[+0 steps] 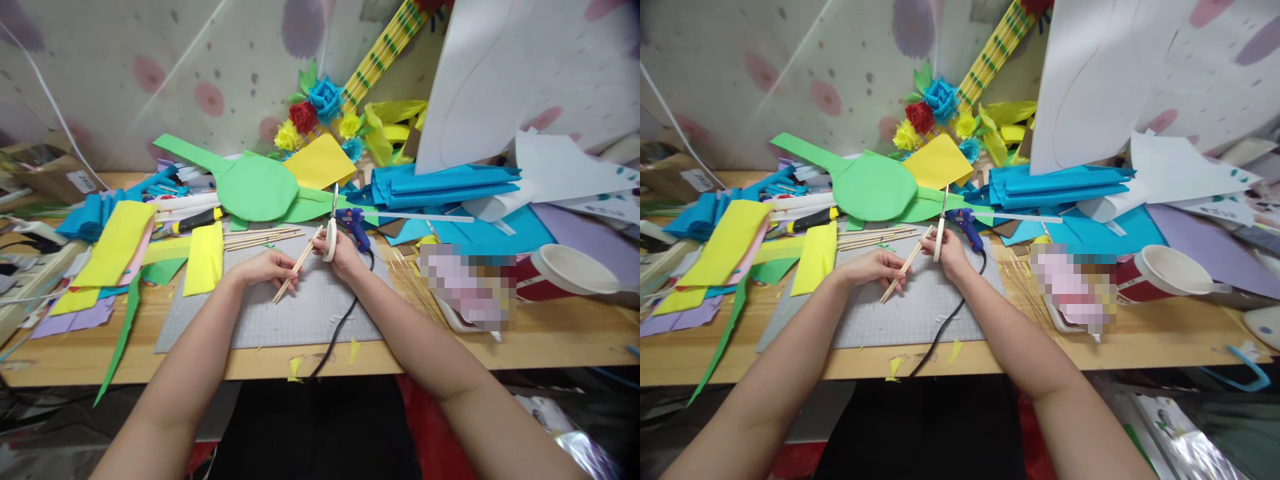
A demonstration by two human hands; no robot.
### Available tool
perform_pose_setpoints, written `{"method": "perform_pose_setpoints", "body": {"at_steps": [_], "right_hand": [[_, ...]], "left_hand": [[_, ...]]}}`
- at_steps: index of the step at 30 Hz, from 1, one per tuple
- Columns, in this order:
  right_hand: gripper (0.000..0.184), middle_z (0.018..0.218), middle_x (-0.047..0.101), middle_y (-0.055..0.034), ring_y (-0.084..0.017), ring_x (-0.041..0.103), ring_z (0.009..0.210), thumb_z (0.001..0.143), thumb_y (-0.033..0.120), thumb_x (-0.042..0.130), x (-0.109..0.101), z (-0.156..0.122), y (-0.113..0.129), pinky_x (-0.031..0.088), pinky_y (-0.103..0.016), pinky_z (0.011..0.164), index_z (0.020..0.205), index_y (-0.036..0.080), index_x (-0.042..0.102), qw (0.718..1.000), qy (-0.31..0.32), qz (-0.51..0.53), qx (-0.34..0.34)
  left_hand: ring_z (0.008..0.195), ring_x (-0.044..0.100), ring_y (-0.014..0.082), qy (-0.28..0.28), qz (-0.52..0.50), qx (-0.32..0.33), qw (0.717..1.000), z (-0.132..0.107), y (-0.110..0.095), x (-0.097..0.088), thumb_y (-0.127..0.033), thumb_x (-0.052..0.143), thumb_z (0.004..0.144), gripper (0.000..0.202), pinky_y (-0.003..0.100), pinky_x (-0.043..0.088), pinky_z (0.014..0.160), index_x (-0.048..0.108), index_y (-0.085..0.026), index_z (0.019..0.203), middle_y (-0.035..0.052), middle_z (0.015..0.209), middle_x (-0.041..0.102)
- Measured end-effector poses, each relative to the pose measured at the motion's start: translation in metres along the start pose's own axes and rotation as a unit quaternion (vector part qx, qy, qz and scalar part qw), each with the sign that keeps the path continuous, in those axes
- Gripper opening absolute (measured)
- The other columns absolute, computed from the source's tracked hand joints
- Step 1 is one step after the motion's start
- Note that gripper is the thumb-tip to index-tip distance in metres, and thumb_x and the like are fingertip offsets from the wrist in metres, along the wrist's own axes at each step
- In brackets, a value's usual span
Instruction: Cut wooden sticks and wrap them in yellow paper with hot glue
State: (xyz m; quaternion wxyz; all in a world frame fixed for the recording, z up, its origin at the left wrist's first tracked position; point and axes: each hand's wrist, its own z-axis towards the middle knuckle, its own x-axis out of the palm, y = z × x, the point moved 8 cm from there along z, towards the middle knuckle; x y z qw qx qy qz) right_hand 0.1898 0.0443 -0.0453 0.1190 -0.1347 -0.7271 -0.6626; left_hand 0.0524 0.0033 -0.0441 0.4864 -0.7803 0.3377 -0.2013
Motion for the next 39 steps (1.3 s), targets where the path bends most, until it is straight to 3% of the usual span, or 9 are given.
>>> {"method": "perform_pose_setpoints", "body": {"at_steps": [8,14,23,27,31,35,39], "right_hand": [[0.047,0.067,0.057,0.0028,-0.012,0.061,0.06,0.043,0.031,0.081,0.004,-0.001,0.005,0.053,-0.026,0.058,0.072,0.018,0.047,1.0,0.021,-0.017,-0.012],[0.046,0.074,0.062,-0.0008,-0.013,0.062,0.069,0.042,0.029,0.081,0.013,-0.006,0.011,0.054,-0.03,0.068,0.074,0.018,0.049,0.998,0.056,0.011,-0.01],[0.047,0.069,0.06,0.0,-0.012,0.059,0.061,0.042,0.028,0.082,0.011,-0.004,0.009,0.053,-0.032,0.066,0.072,0.017,0.049,0.999,0.049,0.002,-0.018],[0.046,0.071,0.06,-0.0002,-0.012,0.058,0.061,0.042,0.03,0.082,0.014,-0.004,0.009,0.053,-0.033,0.066,0.072,0.017,0.049,0.999,0.045,-0.008,-0.019],[0.041,0.068,0.059,-0.0002,-0.012,0.057,0.057,0.047,0.033,0.08,0.022,-0.006,0.012,0.051,-0.032,0.061,0.071,0.017,0.05,0.996,0.085,-0.025,-0.033],[0.042,0.065,0.058,0.0007,-0.012,0.055,0.055,0.049,0.035,0.078,0.023,-0.008,0.014,0.048,-0.03,0.057,0.072,0.018,0.048,0.994,0.092,-0.049,-0.04],[0.043,0.065,0.058,0.0012,-0.012,0.055,0.054,0.049,0.036,0.078,0.022,-0.008,0.014,0.047,-0.029,0.056,0.073,0.018,0.046,0.993,0.091,-0.069,-0.035]], "left_hand": [[0.063,0.066,0.018,0.009,0.027,-0.02,0.999,-0.007,-0.001,-0.001,-0.033,0.073,0.061,0.032,0.021,0.047,0.049,0.067,-0.013,0.085,0.0071,0.072,0.067],[0.066,0.066,0.0178,0.001,0.043,0.011,0.999,-0.008,-0.005,-0.008,-0.034,0.071,0.065,0.03,0.019,0.046,0.049,0.066,-0.013,0.086,0.0085,0.078,0.068],[0.067,0.067,0.0181,0.022,0.041,-0.015,0.999,-0.008,-0.001,-0.007,-0.035,0.071,0.065,0.036,0.02,0.046,0.052,0.064,-0.011,0.091,0.0098,0.081,0.068],[0.076,0.067,0.0192,0.043,0.007,0.001,0.999,-0.009,-0.003,-0.003,-0.031,0.072,0.065,0.04,0.024,0.05,0.063,0.062,-0.011,0.098,0.0119,0.086,0.069],[0.081,0.066,0.018,-0.017,-0.08,0.064,0.995,0.001,-0.011,-0.003,-0.039,0.062,0.075,0.036,0.03,0.052,0.073,0.061,-0.011,0.098,0.0131,0.094,0.068],[0.061,0.063,0.0118,-0.102,-0.121,0.085,0.984,0.012,-0.012,-0.003,-0.038,0.058,0.078,0.029,0.025,0.052,0.059,0.061,-0.01,0.084,0.0087,0.077,0.067],[0.056,0.061,0.0089,-0.109,-0.138,0.072,0.982,0.015,-0.01,0.001,-0.03,0.064,0.075,0.023,0.021,0.051,0.054,0.063,-0.009,0.082,0.0066,0.075,0.067]]}}
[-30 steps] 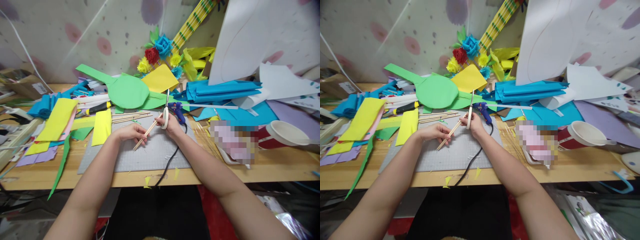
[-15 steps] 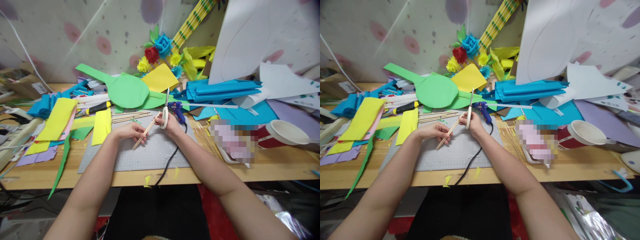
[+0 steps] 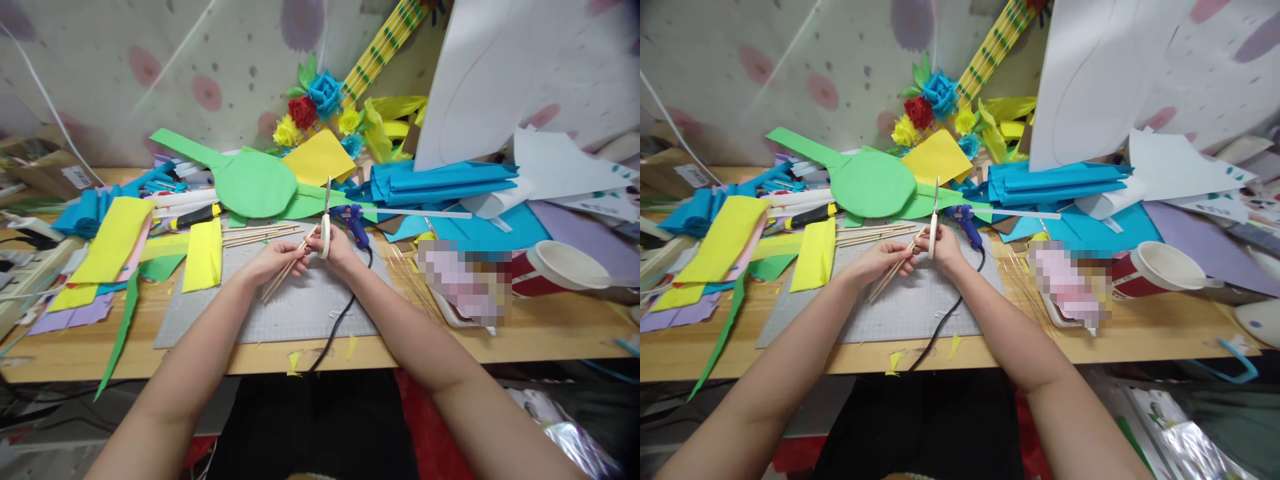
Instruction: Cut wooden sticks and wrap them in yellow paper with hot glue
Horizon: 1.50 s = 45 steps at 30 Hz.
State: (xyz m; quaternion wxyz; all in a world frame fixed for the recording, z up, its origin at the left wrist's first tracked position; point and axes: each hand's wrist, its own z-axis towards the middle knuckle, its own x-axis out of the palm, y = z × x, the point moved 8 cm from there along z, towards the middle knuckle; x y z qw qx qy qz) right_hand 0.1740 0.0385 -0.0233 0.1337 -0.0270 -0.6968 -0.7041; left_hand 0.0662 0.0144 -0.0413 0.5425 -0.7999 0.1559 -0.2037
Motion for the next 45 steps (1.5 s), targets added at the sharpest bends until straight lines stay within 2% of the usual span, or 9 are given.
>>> {"method": "perform_pose_setpoints", "body": {"at_steps": [9,18,21,24,29,32,34,40,45], "right_hand": [[0.05,0.067,0.058,0.0028,-0.01,0.056,0.053,0.043,0.032,0.08,-0.007,0.004,-0.008,0.048,-0.028,0.054,0.076,0.018,0.045,0.999,-0.048,0.011,0.011],[0.052,0.071,0.058,0.0026,-0.011,0.057,0.06,0.044,0.038,0.079,-0.007,0.007,-0.001,0.05,-0.028,0.06,0.077,0.019,0.044,0.999,-0.051,-0.005,-0.007],[0.045,0.072,0.057,0.0004,-0.011,0.056,0.062,0.056,0.047,0.071,-0.009,0.006,-0.004,0.046,-0.025,0.055,0.079,0.019,0.044,0.999,-0.014,-0.047,0.022],[0.037,0.067,0.052,0.0018,-0.009,0.048,0.054,0.068,0.05,0.059,-0.01,0.0,-0.002,0.039,-0.023,0.049,0.079,0.02,0.043,0.985,0.064,-0.153,0.037],[0.033,0.073,0.048,0.0012,-0.012,0.044,0.066,0.069,0.048,0.058,-0.008,-0.011,0.012,0.036,-0.025,0.06,0.08,0.019,0.046,0.906,0.175,-0.385,-0.01],[0.038,0.075,0.049,0.0012,-0.013,0.043,0.069,0.065,0.051,0.061,-0.006,-0.015,0.013,0.033,-0.025,0.062,0.082,0.019,0.048,0.859,0.205,-0.47,-0.005],[0.04,0.074,0.048,0.0018,-0.013,0.042,0.069,0.065,0.053,0.061,-0.003,-0.016,0.012,0.031,-0.024,0.061,0.082,0.019,0.049,0.847,0.218,-0.486,0.0],[0.039,0.071,0.044,0.0039,-0.011,0.039,0.066,0.063,0.051,0.062,0.009,-0.021,0.012,0.028,-0.022,0.059,0.079,0.019,0.046,0.85,0.249,-0.464,-0.01],[0.041,0.068,0.039,0.005,-0.01,0.036,0.064,0.061,0.051,0.065,0.019,-0.026,0.016,0.027,-0.021,0.057,0.074,0.019,0.042,0.861,0.254,-0.44,-0.034]], "left_hand": [[0.064,0.065,0.014,0.013,-0.047,-0.055,0.997,0.001,0.008,-0.004,-0.023,0.062,0.076,0.019,0.026,0.054,0.061,0.063,-0.008,0.088,0.0092,0.075,0.067],[0.06,0.064,0.0129,-0.02,-0.019,-0.009,1.0,0.003,-0.001,-0.004,-0.023,0.065,0.072,0.017,0.025,0.053,0.057,0.063,-0.009,0.082,0.0048,0.067,0.064],[0.06,0.063,0.0127,-0.032,-0.021,0.002,0.999,0.0,-0.007,-0.016,-0.024,0.068,0.069,0.019,0.024,0.053,0.057,0.063,-0.009,0.08,0.0032,0.064,0.062],[0.058,0.062,0.0116,-0.045,-0.036,0.031,0.998,-0.01,-0.017,-0.038,-0.026,0.07,0.067,0.022,0.022,0.052,0.056,0.062,-0.01,0.08,0.0007,0.061,0.06],[0.057,0.061,0.0111,-0.073,-0.044,0.067,0.994,-0.025,-0.028,-0.066,-0.03,0.072,0.064,0.026,0.022,0.051,0.055,0.061,-0.012,0.079,-0.0013,0.06,0.058],[0.055,0.06,0.0112,-0.042,-0.04,0.048,0.997,-0.025,-0.025,-0.062,-0.031,0.074,0.061,0.028,0.022,0.051,0.053,0.063,-0.011,0.078,-0.0005,0.059,0.058],[0.055,0.06,0.0116,-0.02,-0.035,0.036,0.999,-0.023,-0.022,-0.057,-0.031,0.075,0.059,0.03,0.022,0.051,0.054,0.063,-0.011,0.078,0.0002,0.059,0.059],[0.057,0.061,0.0119,0.004,-0.021,0.024,0.999,-0.024,-0.02,-0.049,-0.031,0.074,0.061,0.029,0.023,0.051,0.055,0.065,-0.011,0.08,0.0013,0.061,0.06],[0.052,0.058,0.0104,0.061,-0.03,0.012,0.998,-0.028,-0.017,-0.041,-0.03,0.073,0.063,0.025,0.023,0.05,0.055,0.065,-0.011,0.077,0.0011,0.057,0.059]]}}
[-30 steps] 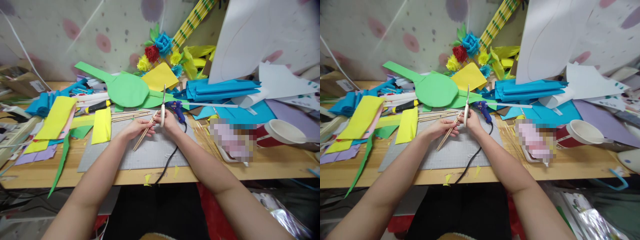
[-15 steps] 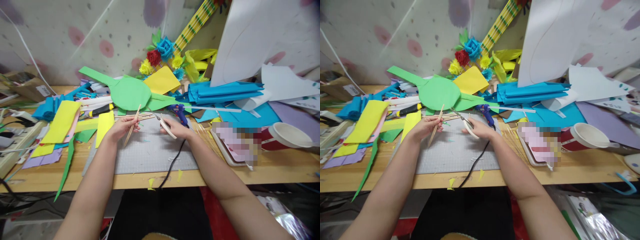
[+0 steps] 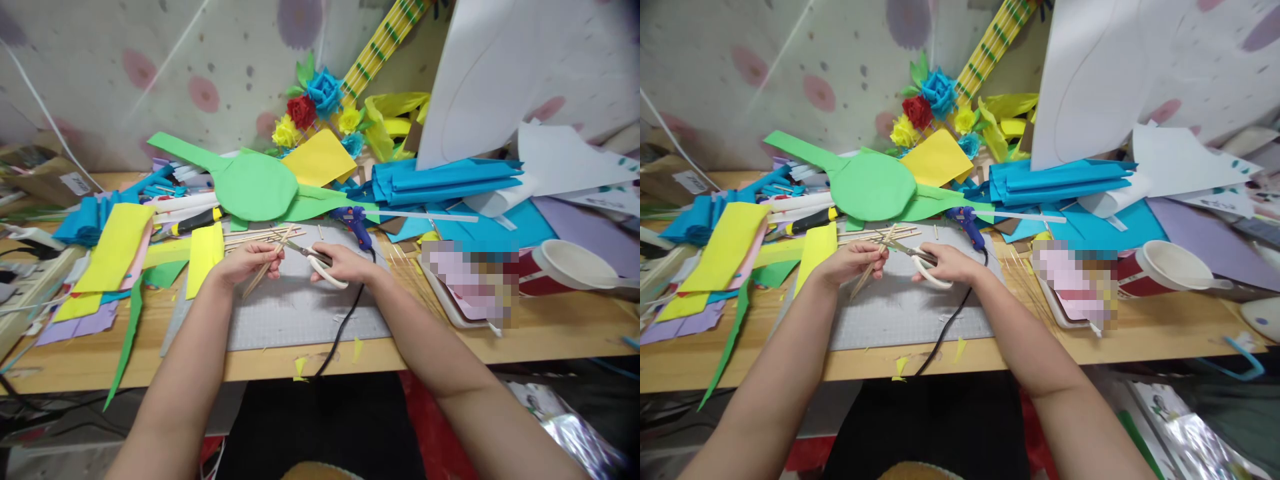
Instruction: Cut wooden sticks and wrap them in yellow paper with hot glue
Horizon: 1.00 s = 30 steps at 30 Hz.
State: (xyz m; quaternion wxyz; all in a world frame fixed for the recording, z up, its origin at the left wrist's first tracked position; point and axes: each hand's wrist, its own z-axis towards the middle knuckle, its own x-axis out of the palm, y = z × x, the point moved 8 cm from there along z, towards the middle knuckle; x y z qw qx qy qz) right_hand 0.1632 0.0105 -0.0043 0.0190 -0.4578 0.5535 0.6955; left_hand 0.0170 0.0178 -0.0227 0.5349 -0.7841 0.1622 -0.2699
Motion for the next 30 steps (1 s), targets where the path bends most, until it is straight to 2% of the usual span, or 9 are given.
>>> {"method": "perform_pose_setpoints", "body": {"at_steps": [5,15,21,26,30], "right_hand": [[0.042,0.071,0.038,0.0047,-0.011,0.036,0.066,0.061,0.051,0.065,0.001,0.0,0.004,0.028,-0.021,0.059,0.075,0.019,0.042,1.0,0.002,0.02,-0.015],[0.04,0.067,0.038,0.0054,-0.01,0.036,0.063,0.065,0.053,0.061,0.001,0.001,0.002,0.026,-0.021,0.057,0.073,0.02,0.039,1.0,-0.005,0.004,-0.017],[0.024,0.07,0.046,0.0032,-0.011,0.04,0.063,0.075,0.042,0.05,0.002,0.0,0.0,0.027,-0.022,0.057,0.076,0.019,0.042,0.999,-0.023,-0.043,-0.015],[0.017,0.063,0.043,0.0034,-0.01,0.039,0.059,0.075,0.035,0.045,-0.001,0.001,0.001,0.024,-0.022,0.055,0.07,0.019,0.044,0.995,-0.075,-0.071,-0.001],[0.019,0.057,0.04,0.0041,-0.01,0.036,0.055,0.072,0.035,0.046,-0.006,0.004,-0.006,0.022,-0.023,0.053,0.063,0.018,0.044,0.989,-0.128,-0.063,0.027]], "left_hand": [[0.048,0.056,0.009,0.041,-0.001,-0.005,0.999,-0.002,0.001,0.003,-0.032,0.072,0.064,0.025,0.021,0.049,0.051,0.064,-0.012,0.075,-0.0002,0.054,0.056],[0.049,0.057,0.0091,0.051,0.004,-0.022,0.998,0.003,0.007,0.006,-0.032,0.07,0.066,0.024,0.021,0.049,0.051,0.064,-0.012,0.078,0.0002,0.056,0.057],[0.047,0.056,0.0082,0.057,0.01,-0.03,0.998,0.002,0.006,0.011,-0.033,0.07,0.065,0.025,0.019,0.048,0.05,0.063,-0.011,0.076,-0.0003,0.055,0.056],[0.048,0.056,0.0085,0.038,0.019,-0.028,0.999,0.002,0.004,0.008,-0.034,0.071,0.065,0.027,0.019,0.047,0.05,0.062,-0.011,0.077,-0.0001,0.055,0.057],[0.048,0.054,0.008,0.012,0.048,-0.011,0.999,0.005,0.003,0.002,-0.035,0.067,0.068,0.029,0.019,0.046,0.048,0.062,-0.012,0.086,-0.0004,0.058,0.056]]}}
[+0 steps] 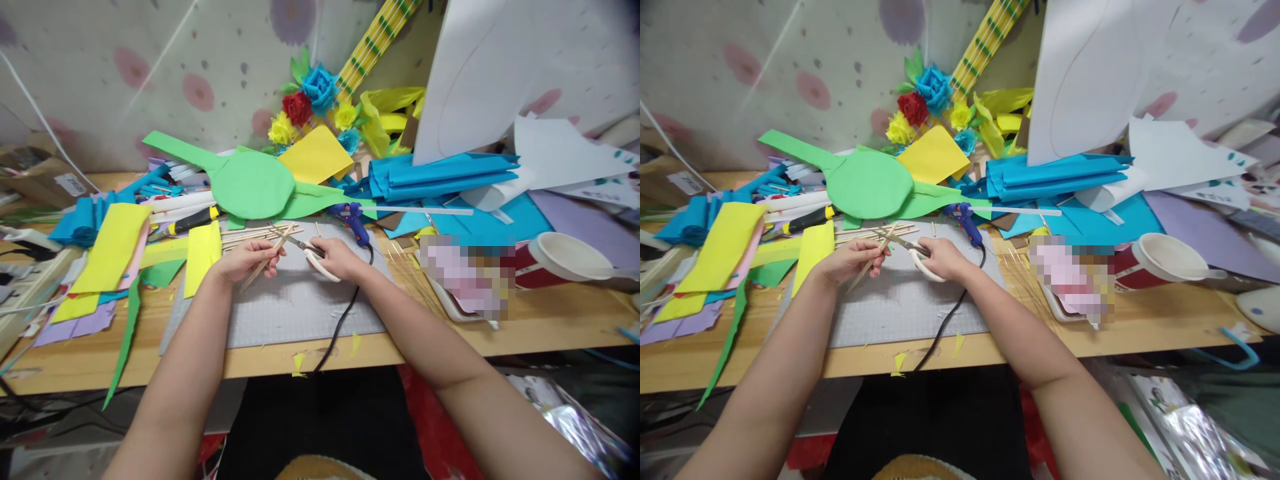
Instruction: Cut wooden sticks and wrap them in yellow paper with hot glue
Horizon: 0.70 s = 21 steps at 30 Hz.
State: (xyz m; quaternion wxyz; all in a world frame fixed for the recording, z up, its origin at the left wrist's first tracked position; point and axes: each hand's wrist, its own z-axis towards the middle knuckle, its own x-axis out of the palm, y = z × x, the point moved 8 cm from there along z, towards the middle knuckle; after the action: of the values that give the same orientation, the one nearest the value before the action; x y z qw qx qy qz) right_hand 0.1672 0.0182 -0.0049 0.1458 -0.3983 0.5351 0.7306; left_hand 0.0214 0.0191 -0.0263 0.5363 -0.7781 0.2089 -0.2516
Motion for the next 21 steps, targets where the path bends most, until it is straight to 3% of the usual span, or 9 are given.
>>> {"method": "perform_pose_setpoints", "body": {"at_steps": [5,9,11,14,18,21], "right_hand": [[0.016,0.059,0.045,0.0032,-0.01,0.038,0.058,0.066,0.033,0.05,-0.015,0.003,-0.021,0.024,-0.022,0.053,0.064,0.017,0.048,0.994,-0.084,0.05,0.042],[0.012,0.061,0.05,0.0019,-0.011,0.041,0.059,0.063,0.029,0.051,-0.015,0.004,-0.031,0.026,-0.023,0.054,0.064,0.017,0.051,0.993,-0.061,0.068,0.07],[0.012,0.061,0.051,0.0014,-0.012,0.042,0.059,0.063,0.029,0.052,-0.014,0.003,-0.029,0.025,-0.023,0.053,0.065,0.017,0.052,0.995,-0.052,0.034,0.083],[0.013,0.061,0.052,0.0008,-0.012,0.042,0.059,0.067,0.031,0.051,-0.009,0.0,-0.018,0.023,-0.024,0.053,0.066,0.018,0.051,0.996,-0.047,-0.025,0.078],[0.014,0.064,0.054,-0.0007,-0.013,0.042,0.06,0.071,0.033,0.05,0.002,-0.002,-0.005,0.024,-0.024,0.054,0.069,0.019,0.05,0.996,-0.033,-0.05,0.068],[0.015,0.067,0.054,-0.0016,-0.013,0.043,0.06,0.072,0.034,0.049,0.005,-0.003,0.001,0.024,-0.024,0.054,0.074,0.019,0.05,0.996,-0.033,-0.061,0.058]], "left_hand": [[0.045,0.047,0.0057,-0.053,0.196,0.0,0.979,0.001,0.0,-0.009,-0.034,0.062,0.072,0.024,0.017,0.036,0.042,0.063,-0.014,0.086,-0.0015,0.058,0.055],[0.056,0.051,0.0102,-0.072,0.378,0.028,0.922,-0.004,-0.009,-0.011,-0.039,0.064,0.068,0.026,0.02,0.039,0.052,0.066,-0.016,0.08,0.001,0.065,0.058],[0.074,0.054,0.0144,-0.136,0.43,0.084,0.889,-0.008,-0.024,-0.015,-0.042,0.066,0.065,0.033,0.022,0.042,0.063,0.066,-0.017,0.087,0.0039,0.083,0.06],[0.088,0.052,0.0164,-0.25,0.431,0.172,0.85,-0.015,-0.044,-0.016,-0.043,0.059,0.072,0.037,0.025,0.042,0.074,0.061,-0.018,0.099,0.0053,0.098,0.057],[0.075,0.052,0.0133,-0.259,0.395,0.199,0.859,-0.007,-0.044,0.002,-0.034,0.042,0.085,0.025,0.023,0.04,0.069,0.056,-0.016,0.095,0.0034,0.084,0.057],[0.072,0.051,0.0137,-0.291,0.428,0.223,0.826,-0.008,-0.05,0.014,-0.029,0.037,0.087,0.022,0.023,0.038,0.067,0.055,-0.017,0.086,0.0029,0.076,0.056]]}}
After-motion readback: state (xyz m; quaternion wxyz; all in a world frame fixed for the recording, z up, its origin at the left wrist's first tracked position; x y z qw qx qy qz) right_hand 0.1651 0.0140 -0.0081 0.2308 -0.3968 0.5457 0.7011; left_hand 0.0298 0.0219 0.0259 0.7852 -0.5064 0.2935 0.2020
